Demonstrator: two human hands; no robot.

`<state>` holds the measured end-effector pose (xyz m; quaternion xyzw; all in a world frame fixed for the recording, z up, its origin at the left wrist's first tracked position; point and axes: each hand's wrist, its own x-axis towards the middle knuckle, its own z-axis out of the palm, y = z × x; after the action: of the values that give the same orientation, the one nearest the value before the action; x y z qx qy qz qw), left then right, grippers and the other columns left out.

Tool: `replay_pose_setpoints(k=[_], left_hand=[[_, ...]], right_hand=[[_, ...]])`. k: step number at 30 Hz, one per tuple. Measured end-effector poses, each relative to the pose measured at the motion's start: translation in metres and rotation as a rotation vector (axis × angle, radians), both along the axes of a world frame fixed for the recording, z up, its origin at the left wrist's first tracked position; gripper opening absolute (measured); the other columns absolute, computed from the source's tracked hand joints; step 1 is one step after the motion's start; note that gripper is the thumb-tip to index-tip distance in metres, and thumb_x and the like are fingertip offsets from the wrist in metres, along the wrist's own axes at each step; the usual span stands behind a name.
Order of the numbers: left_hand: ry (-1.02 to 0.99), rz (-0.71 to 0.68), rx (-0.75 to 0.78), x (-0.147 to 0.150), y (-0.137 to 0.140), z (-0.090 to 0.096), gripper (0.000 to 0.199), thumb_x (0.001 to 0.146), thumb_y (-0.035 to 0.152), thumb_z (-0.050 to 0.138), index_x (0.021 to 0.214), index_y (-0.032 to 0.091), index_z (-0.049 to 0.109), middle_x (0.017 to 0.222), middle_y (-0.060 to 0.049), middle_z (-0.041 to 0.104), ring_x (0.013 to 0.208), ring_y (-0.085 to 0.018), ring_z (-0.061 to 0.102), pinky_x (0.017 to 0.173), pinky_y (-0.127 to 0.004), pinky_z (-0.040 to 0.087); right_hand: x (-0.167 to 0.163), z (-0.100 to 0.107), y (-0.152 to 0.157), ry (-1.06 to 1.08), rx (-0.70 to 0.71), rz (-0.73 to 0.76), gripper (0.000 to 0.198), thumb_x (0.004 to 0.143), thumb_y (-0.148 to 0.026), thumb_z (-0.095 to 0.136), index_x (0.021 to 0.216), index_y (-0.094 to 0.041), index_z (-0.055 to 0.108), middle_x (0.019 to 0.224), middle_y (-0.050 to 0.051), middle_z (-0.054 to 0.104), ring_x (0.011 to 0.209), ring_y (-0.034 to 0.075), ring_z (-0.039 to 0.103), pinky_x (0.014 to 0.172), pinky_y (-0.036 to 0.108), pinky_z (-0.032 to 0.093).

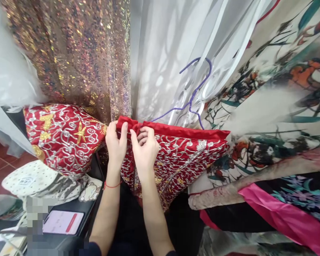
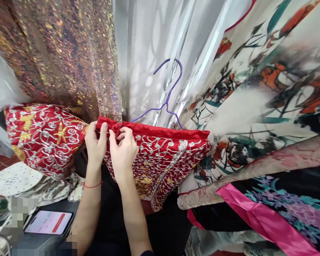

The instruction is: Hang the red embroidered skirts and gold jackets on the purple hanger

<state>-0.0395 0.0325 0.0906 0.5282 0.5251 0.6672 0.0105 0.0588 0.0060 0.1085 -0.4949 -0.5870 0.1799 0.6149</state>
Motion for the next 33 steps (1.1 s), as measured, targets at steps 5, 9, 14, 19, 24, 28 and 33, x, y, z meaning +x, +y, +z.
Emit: replay_pose_setpoints(k=[5, 9, 14, 19, 24, 28, 33], left_hand=[[0.04, -0.047, 0.002, -0.003, -0.008, -0.006, 0.025, 0.102, 0.043, 0.05, 0.106, 0.02, 0.06, 0.101, -0.006, 0.065, 0.095, -0.018, 0.061, 0.089, -0.032, 0.048], [0.062, 0.083, 0.037, 0.006, -0.01, -0.016, 0.034, 0.1, 0.038, 0.053, 0.128, 0.02, 0.055, 0.125, -0.012, 0.063, 0.12, -0.023, 0.057, 0.109, -0.042, 0.042], [-0.068, 0.037, 0.05, 0.031, -0.025, -0.03, 0.038, 0.099, 0.038, 0.054, 0.134, 0.022, 0.054, 0.146, -0.015, 0.054, 0.143, -0.027, 0.045, 0.124, -0.048, 0.03], [-0.348, -0.279, 0.052, 0.045, -0.018, -0.038, 0.034, 0.101, 0.042, 0.051, 0.13, 0.024, 0.054, 0.137, -0.013, 0.061, 0.132, -0.022, 0.059, 0.116, -0.042, 0.044], [-0.248, -0.239, 0.042, 0.024, 0.014, -0.033, 0.045, 0.096, 0.04, 0.061, 0.135, 0.02, 0.049, 0.137, -0.015, 0.062, 0.131, -0.023, 0.058, 0.115, -0.042, 0.043], [-0.075, -0.336, -0.115, 0.005, 0.025, -0.026, 0.021, 0.094, 0.039, 0.061, 0.099, 0.019, 0.064, 0.088, -0.004, 0.07, 0.082, -0.017, 0.066, 0.086, -0.034, 0.053], [-0.203, -0.403, -0.056, 0.002, 0.025, -0.022, 0.025, 0.094, 0.045, 0.058, 0.088, 0.02, 0.057, 0.085, -0.003, 0.066, 0.081, -0.016, 0.065, 0.082, -0.032, 0.054]], right_hand=[[-0.014, -0.013, -0.004, 0.047, 0.024, -0.054, 0.017, 0.093, -0.036, 0.063, 0.088, -0.021, 0.057, 0.073, -0.005, 0.057, 0.055, 0.008, 0.047, 0.061, 0.023, 0.043], [-0.005, -0.019, -0.012, -0.007, 0.059, 0.031, 0.016, 0.094, -0.031, 0.056, 0.082, -0.021, 0.054, 0.082, -0.001, 0.057, 0.064, 0.01, 0.049, 0.067, 0.025, 0.044], [0.013, -0.024, -0.014, 0.015, -0.025, 0.157, 0.019, 0.098, -0.039, 0.052, 0.092, -0.022, 0.058, 0.087, 0.002, 0.066, 0.076, 0.014, 0.059, 0.069, 0.026, 0.048], [0.025, -0.03, -0.009, -0.02, -0.083, 0.211, 0.027, 0.103, -0.044, 0.044, 0.098, -0.022, 0.061, 0.082, 0.002, 0.071, 0.067, 0.015, 0.061, 0.066, 0.027, 0.048], [0.026, -0.039, -0.007, -0.112, -0.021, 0.145, 0.031, 0.103, -0.041, 0.044, 0.09, -0.022, 0.065, 0.079, 0.003, 0.071, 0.075, 0.017, 0.062, 0.074, 0.029, 0.047], [0.026, -0.04, -0.009, -0.156, 0.101, 0.101, 0.028, 0.102, -0.034, 0.048, 0.084, -0.021, 0.066, 0.087, 0.005, 0.07, 0.089, 0.019, 0.059, 0.087, 0.032, 0.046], [0.036, -0.04, -0.008, -0.023, 0.049, 0.155, 0.029, 0.102, -0.036, 0.046, 0.084, -0.02, 0.062, 0.082, 0.003, 0.066, 0.078, 0.016, 0.06, 0.078, 0.029, 0.048]])
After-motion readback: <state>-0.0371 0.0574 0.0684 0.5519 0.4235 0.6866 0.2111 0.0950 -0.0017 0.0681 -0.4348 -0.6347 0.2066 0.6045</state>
